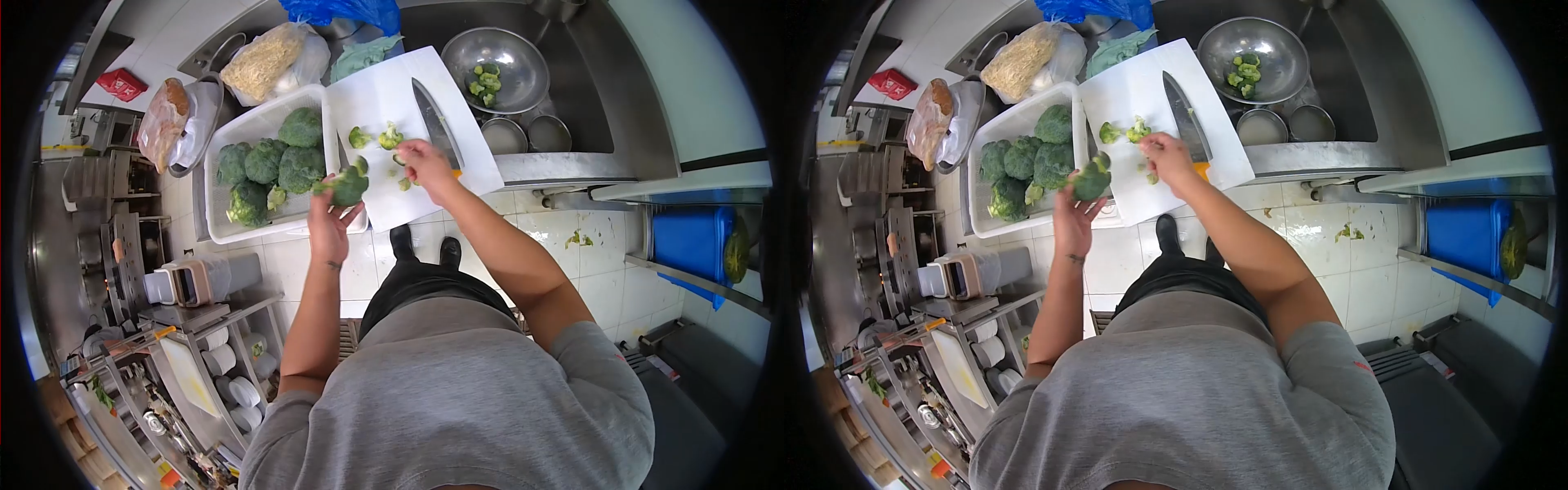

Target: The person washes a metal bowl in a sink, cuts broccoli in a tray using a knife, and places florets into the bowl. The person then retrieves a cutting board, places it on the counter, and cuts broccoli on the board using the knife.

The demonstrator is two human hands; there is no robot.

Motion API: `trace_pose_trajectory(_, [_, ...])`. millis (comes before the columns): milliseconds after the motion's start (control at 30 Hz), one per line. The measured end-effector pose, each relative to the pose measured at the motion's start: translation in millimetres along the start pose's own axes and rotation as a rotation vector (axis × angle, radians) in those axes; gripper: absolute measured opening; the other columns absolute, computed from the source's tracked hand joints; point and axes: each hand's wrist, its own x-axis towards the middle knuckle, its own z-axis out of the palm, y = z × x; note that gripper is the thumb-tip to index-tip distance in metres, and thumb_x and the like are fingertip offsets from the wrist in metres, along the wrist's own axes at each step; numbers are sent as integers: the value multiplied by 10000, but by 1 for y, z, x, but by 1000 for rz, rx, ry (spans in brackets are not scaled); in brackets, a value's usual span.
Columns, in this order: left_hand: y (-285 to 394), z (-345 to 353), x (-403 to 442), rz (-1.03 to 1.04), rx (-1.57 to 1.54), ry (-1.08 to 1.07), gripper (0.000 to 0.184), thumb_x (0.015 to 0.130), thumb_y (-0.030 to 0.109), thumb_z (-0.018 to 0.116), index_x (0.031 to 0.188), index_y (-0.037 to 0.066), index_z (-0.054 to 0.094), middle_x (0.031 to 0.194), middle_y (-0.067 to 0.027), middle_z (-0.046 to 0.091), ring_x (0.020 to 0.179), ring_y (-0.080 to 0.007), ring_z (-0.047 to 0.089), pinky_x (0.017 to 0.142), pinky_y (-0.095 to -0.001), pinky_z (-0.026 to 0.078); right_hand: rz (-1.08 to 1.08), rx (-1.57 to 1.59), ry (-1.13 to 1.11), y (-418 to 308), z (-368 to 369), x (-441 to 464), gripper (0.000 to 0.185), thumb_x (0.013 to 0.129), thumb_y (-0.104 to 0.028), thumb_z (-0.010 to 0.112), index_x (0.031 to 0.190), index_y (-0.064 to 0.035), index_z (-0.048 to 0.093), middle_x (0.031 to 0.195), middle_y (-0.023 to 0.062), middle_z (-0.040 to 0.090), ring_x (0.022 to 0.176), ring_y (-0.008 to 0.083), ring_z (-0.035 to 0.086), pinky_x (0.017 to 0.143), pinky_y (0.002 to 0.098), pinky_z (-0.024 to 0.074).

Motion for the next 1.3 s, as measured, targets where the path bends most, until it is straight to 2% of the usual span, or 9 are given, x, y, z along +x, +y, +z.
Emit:
trace_pose_trajectory(133, [10,-14,16,-199,-24,-73,507,928,432,488,1227,22,489,1070,-151,588,908,-245,609,879,-410,548,-761,-882,223,14,-2,11,358,881,-312,678,1159,-88,650,1025,91,640,757,130,614,641,244,511])
trace_pose_trajectory(233, [5,-7,28,-289,-72,-177,553,913,510,498,1214,47,490,1062,-149,583,885,-243,598,884,-410,540,-578,-545,195,-19,16,-3,457,848,-363,709,1220,-110,629,1171,149,592,874,223,637,760,312,533])
trace_pose_trajectory(333, [0,9,27,-355,-143,-288,607,913,563,464,1220,40,491,1080,-140,591,898,-247,603,888,-416,533,-47,-169,-300,-51,21,-20,475,812,-370,746,1196,-109,646,1242,169,553,984,254,619,780,340,529])
trace_pose_trajectory(467, [2,24,23,-390,-208,-338,588,920,553,463,1195,38,527,1090,-114,615,932,-232,611,829,-390,533,-742,-542,-153,-32,13,-19,395,774,-279,793,1087,-70,674,1009,75,649,876,153,632,635,261,524])
trace_pose_trajectory(567, [-13,11,36,-381,-179,-403,503,924,483,481,1168,49,557,1074,-101,628,937,-214,617,750,-355,519,-126,2,-357,-43,1,-29,309,796,-199,767,1046,-47,665,928,56,640,809,148,631,673,272,536])
trace_pose_trajectory(667, [-12,14,29,-372,-165,-337,428,917,398,502,1160,51,567,1055,-84,636,940,-202,623,711,-331,490,-38,236,-307,-32,-7,-28,273,823,-123,723,1069,-33,646,931,55,633,793,141,620,683,278,542])
trace_pose_trajectory(767, [-11,2,25,-366,-142,-237,399,898,315,520,1203,59,543,1062,-85,626,956,-213,617,736,-331,478,-38,432,18,-13,-33,-13,276,845,-105,700,1102,-37,628,950,59,639,780,125,609,682,275,540])
trace_pose_trajectory(1100, [-28,-6,25,-171,10,-249,543,864,89,520,1388,92,377,1262,-137,537,1166,-272,552,968,-421,468,67,324,-228,-11,-43,-19,355,900,-199,668,1219,-72,575,1045,24,649,990,101,562,872,269,456])
trace_pose_trajectory(1300, [-29,1,20,-118,-86,-275,615,859,27,526,1429,55,298,1324,-149,511,1231,-281,515,1035,-428,428,-23,578,268,-61,-64,10,560,884,-258,690,1356,-56,463,1166,70,599,1021,173,575,853,296,480])
